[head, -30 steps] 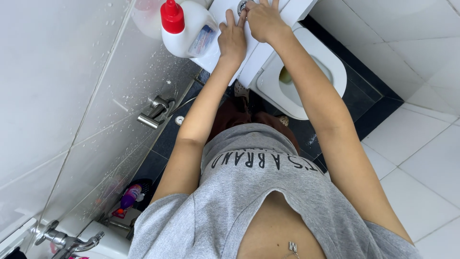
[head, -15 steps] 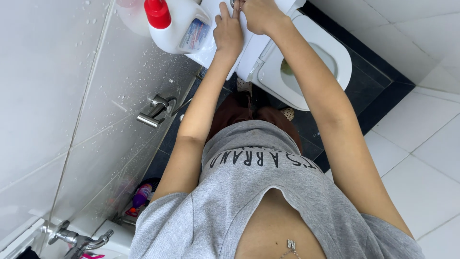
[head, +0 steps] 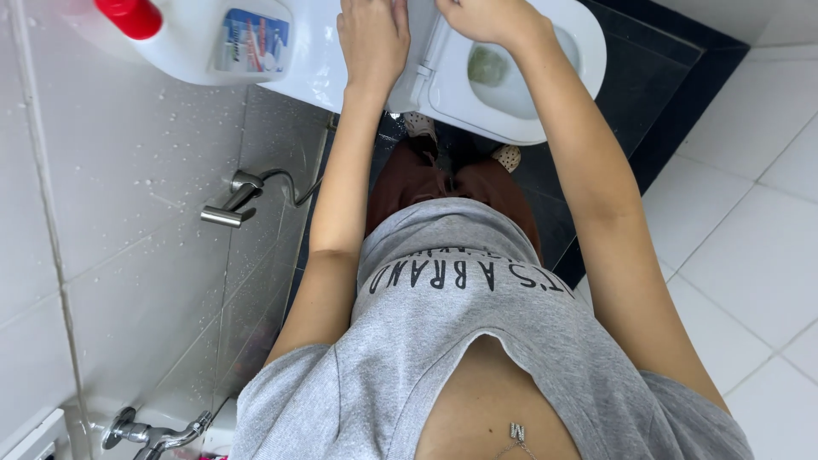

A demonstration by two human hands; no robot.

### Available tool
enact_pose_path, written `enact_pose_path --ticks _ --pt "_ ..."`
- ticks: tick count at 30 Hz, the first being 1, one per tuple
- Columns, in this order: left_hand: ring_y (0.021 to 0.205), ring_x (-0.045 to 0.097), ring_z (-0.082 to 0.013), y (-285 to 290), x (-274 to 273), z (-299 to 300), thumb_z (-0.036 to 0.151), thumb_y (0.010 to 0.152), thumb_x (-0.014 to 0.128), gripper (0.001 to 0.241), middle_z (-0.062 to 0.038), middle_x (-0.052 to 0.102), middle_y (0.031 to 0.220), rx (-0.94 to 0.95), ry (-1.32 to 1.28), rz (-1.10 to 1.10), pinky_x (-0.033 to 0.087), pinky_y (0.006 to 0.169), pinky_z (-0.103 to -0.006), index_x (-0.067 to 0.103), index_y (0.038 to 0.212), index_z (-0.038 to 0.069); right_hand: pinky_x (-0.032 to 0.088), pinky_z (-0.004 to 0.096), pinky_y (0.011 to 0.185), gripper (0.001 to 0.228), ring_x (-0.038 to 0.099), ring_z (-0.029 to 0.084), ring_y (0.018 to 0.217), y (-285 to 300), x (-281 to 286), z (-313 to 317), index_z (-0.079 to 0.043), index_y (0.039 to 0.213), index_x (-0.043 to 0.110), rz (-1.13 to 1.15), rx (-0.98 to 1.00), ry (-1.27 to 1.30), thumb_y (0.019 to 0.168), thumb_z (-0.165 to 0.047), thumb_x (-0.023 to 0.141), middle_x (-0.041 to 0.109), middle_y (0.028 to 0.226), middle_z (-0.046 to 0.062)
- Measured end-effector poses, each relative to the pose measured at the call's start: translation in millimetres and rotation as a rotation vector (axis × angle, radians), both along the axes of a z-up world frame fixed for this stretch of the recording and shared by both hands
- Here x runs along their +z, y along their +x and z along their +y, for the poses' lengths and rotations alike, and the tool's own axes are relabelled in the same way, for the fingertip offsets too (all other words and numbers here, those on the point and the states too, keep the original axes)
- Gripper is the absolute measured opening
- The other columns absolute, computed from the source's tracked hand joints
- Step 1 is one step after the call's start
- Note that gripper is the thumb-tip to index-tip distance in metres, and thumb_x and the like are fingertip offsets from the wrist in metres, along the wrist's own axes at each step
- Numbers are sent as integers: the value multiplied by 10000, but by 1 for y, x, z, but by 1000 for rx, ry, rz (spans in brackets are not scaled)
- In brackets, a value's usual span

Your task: The recorder cleans the bathroom floor, baseboards, and toilet using a cleaning cloth, detergent, and a bidet sprayer.

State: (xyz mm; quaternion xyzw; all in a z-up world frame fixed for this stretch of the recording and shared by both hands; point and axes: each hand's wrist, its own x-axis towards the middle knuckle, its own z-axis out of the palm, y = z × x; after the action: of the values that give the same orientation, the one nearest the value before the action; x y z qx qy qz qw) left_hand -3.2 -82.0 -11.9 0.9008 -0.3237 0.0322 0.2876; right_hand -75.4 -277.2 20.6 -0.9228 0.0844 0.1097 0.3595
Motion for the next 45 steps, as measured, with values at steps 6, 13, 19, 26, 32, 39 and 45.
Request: enact_pose_path --ticks 6,13,19,26,32,39,45 --pt "1001 633 -385 -20 -20 3 82 967 690 123 -227 624 1087 66 -45 -61 530 785 -510 676 1041 -15 537 353 681 146 658 210 768 -51 -18 -10 -11 1135 641 -363 154 104 1122 -125 550 693 915 103" --pt "1125 577 -462 -50 15 19 -11 969 685 229 -253 577 1208 -46 -145 -202 499 945 -514 658 1196 -9 448 388 619 211 540 221 648 -108 1 -26 -65 1128 629 -33 -80 192 1176 -251 542 582 770 94" --pt "1144 612 -396 -113 10 -16 -6 971 696 345 -197 595 1245 -204 -268 84 515 981 -446 637 1308 37 519 344 727 187 634 159 809 -148 -34 -50 -28 1175 646 -350 -23 270 1169 -195 561 695 960 77" --pt "1179 626 -334 -165 41 -60 -14 978 680 376 -124 602 1280 -451 -329 253 529 1007 -410 636 1344 58 547 339 863 207 694 203 968 -187 -16 -60 -39 1283 688 -278 -66 381 1140 -148 585 739 1089 96" --pt "1202 618 -325 -196 36 -72 -4 991 664 343 -118 592 1297 -447 -311 305 535 1007 -402 646 1330 46 496 371 1128 368 638 259 1301 -219 -7 -70 -45 1453 593 -314 -58 520 1087 -20 568 668 1385 146" --pt "1214 605 -343 -222 23 -67 7 975 671 346 -130 602 1301 -315 -260 321 515 1029 -418 646 1319 36 492 380 1144 424 639 261 1322 -219 -24 -64 -71 1480 568 -197 -16 593 1061 -5 554 653 1433 146" --pt "1205 616 -336 -163 40 -30 14 957 662 334 -147 605 1302 -56 -331 119 507 1042 -404 657 1290 38 465 399 1129 483 573 288 1349 -185 -4 -34 -67 1515 489 -187 -13 618 1040 -22 571 583 1463 173"
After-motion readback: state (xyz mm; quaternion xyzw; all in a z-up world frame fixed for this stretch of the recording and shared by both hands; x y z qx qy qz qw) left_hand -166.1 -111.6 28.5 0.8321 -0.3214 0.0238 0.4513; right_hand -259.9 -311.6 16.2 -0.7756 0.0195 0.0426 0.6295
